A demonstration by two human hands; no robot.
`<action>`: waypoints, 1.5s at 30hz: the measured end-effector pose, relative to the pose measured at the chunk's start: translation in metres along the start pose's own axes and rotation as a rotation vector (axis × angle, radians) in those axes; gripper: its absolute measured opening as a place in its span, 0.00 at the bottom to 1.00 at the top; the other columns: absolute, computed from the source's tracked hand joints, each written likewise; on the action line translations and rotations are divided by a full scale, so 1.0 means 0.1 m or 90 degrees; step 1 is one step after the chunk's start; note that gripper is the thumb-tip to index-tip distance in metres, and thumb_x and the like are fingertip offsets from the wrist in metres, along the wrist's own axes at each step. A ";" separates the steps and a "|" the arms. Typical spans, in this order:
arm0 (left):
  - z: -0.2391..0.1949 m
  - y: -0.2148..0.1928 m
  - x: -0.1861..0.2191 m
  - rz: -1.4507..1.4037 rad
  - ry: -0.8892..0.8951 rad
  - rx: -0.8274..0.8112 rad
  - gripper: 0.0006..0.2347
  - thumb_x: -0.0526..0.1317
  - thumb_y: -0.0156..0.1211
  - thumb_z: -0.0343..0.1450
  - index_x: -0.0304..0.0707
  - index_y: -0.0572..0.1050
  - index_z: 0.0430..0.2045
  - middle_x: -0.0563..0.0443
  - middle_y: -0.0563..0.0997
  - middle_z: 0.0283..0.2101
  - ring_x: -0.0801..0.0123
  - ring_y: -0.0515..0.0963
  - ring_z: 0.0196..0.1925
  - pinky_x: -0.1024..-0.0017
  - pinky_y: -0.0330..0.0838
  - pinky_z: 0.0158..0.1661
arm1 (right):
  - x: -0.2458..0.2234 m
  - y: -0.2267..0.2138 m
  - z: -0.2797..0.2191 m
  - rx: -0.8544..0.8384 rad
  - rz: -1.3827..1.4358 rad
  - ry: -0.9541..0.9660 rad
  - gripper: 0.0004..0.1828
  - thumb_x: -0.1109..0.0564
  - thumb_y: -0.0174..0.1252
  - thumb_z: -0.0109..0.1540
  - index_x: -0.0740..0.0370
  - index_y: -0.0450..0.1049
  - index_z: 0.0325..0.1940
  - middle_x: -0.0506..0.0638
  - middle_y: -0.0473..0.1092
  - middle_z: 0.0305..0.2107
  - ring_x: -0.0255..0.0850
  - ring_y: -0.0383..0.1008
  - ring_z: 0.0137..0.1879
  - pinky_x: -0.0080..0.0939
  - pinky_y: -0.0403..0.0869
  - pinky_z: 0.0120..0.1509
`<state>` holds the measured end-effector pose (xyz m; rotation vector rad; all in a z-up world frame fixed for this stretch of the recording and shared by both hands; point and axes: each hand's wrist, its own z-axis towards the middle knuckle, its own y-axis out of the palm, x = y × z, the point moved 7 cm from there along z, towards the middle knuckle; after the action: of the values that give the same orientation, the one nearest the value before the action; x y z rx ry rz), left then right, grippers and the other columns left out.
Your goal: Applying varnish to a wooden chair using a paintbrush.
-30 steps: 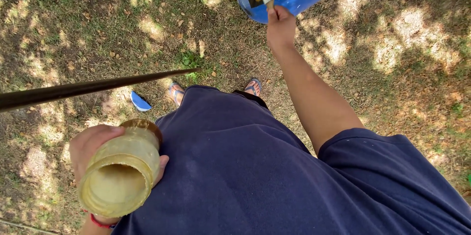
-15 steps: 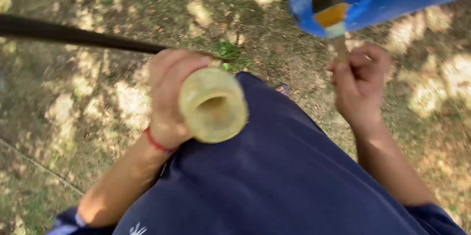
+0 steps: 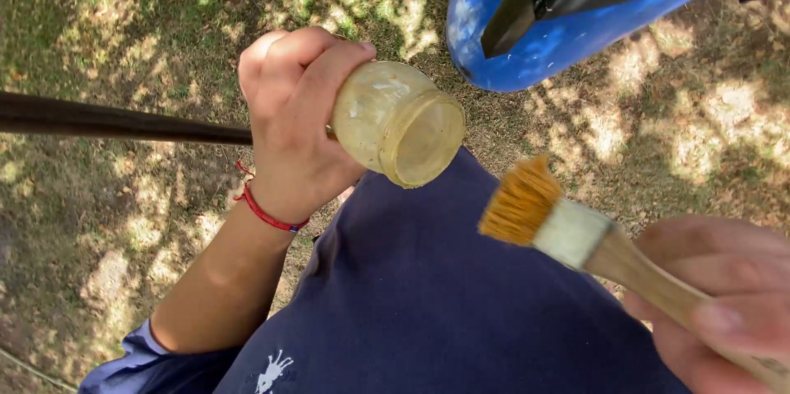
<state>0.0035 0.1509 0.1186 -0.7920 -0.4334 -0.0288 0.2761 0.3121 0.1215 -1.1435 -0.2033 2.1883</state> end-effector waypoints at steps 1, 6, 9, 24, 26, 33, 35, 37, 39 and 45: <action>-0.01 0.00 0.01 -0.008 0.009 -0.007 0.16 0.43 0.69 0.70 0.30 0.75 0.46 0.43 0.71 0.46 0.54 0.73 0.49 0.57 0.57 0.57 | -0.10 0.02 0.17 0.010 -0.007 0.006 0.16 0.41 0.48 0.67 0.44 0.61 0.56 0.34 0.75 0.28 0.27 0.83 0.33 0.30 0.90 0.47; 0.04 0.01 0.03 0.015 0.034 -0.006 0.15 0.42 0.73 0.70 0.34 0.76 0.45 0.44 0.72 0.46 0.56 0.79 0.46 0.56 0.58 0.56 | -0.20 0.42 0.67 -0.147 -0.033 0.057 0.22 0.48 0.65 0.55 0.60 0.69 0.48 0.48 0.79 0.33 0.40 0.86 0.37 0.40 0.88 0.46; 0.05 -0.02 0.01 0.015 0.049 -0.033 0.16 0.42 0.72 0.70 0.31 0.76 0.45 0.42 0.74 0.45 0.53 0.80 0.46 0.55 0.60 0.55 | -0.19 0.57 0.81 -0.054 -0.042 -0.001 0.18 0.52 0.63 0.56 0.67 0.70 0.42 0.50 0.75 0.25 0.39 0.80 0.29 0.35 0.84 0.35; 0.10 -0.09 0.00 0.018 0.098 -0.008 0.13 0.41 0.65 0.73 0.29 0.76 0.44 0.42 0.73 0.44 0.51 0.77 0.45 0.54 0.62 0.53 | 0.23 0.81 0.92 0.184 0.263 0.265 0.09 0.59 0.54 0.66 0.67 0.68 0.47 0.59 0.76 0.31 0.39 0.84 0.34 0.24 0.82 0.29; 0.10 -0.09 0.00 0.019 0.096 -0.015 0.15 0.44 0.64 0.73 0.29 0.76 0.44 0.41 0.72 0.43 0.51 0.77 0.45 0.55 0.62 0.54 | 0.13 0.82 1.00 0.110 0.145 0.225 0.12 0.59 0.59 0.63 0.67 0.68 0.48 0.59 0.77 0.35 0.39 0.85 0.38 0.27 0.83 0.37; 0.13 -0.09 -0.02 0.015 0.111 -0.005 0.12 0.37 0.68 0.73 0.28 0.74 0.45 0.40 0.70 0.43 0.51 0.77 0.41 0.52 0.67 0.51 | 0.07 0.85 1.12 -0.077 -0.147 0.245 0.13 0.54 0.63 0.61 0.62 0.74 0.47 0.52 0.77 0.38 0.40 0.81 0.41 0.37 0.77 0.45; 0.13 -0.09 -0.02 0.025 0.115 0.001 0.11 0.36 0.67 0.73 0.28 0.74 0.44 0.41 0.71 0.43 0.51 0.75 0.42 0.52 0.67 0.52 | 0.08 0.86 1.15 -0.080 -0.124 0.241 0.14 0.54 0.65 0.60 0.62 0.74 0.47 0.52 0.77 0.39 0.40 0.81 0.42 0.36 0.77 0.47; 0.13 -0.08 0.00 0.035 0.121 0.008 0.11 0.35 0.67 0.73 0.28 0.74 0.44 0.41 0.71 0.44 0.52 0.74 0.43 0.53 0.67 0.53 | 0.10 0.87 1.17 -0.081 -0.102 0.236 0.15 0.55 0.66 0.60 0.62 0.73 0.48 0.52 0.77 0.40 0.39 0.81 0.43 0.35 0.77 0.49; 0.13 -0.08 -0.01 0.050 0.106 0.003 0.11 0.36 0.69 0.73 0.29 0.76 0.43 0.44 0.68 0.45 0.53 0.67 0.48 0.55 0.67 0.53 | 0.11 0.92 1.18 -0.117 -0.134 0.212 0.14 0.51 0.64 0.61 0.60 0.74 0.46 0.49 0.77 0.38 0.43 0.80 0.44 0.41 0.77 0.49; 0.13 -0.05 -0.03 0.040 0.105 -0.005 0.12 0.37 0.69 0.72 0.30 0.76 0.45 0.43 0.69 0.44 0.52 0.68 0.46 0.55 0.66 0.52 | 0.10 0.84 1.28 -0.144 -0.130 0.214 0.14 0.51 0.64 0.60 0.62 0.75 0.44 0.49 0.76 0.36 0.43 0.78 0.42 0.41 0.73 0.49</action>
<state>-0.0048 0.1556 0.1290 -0.8039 -0.2526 -0.0365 0.1321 0.2732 0.1582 -1.5237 -0.4092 1.7969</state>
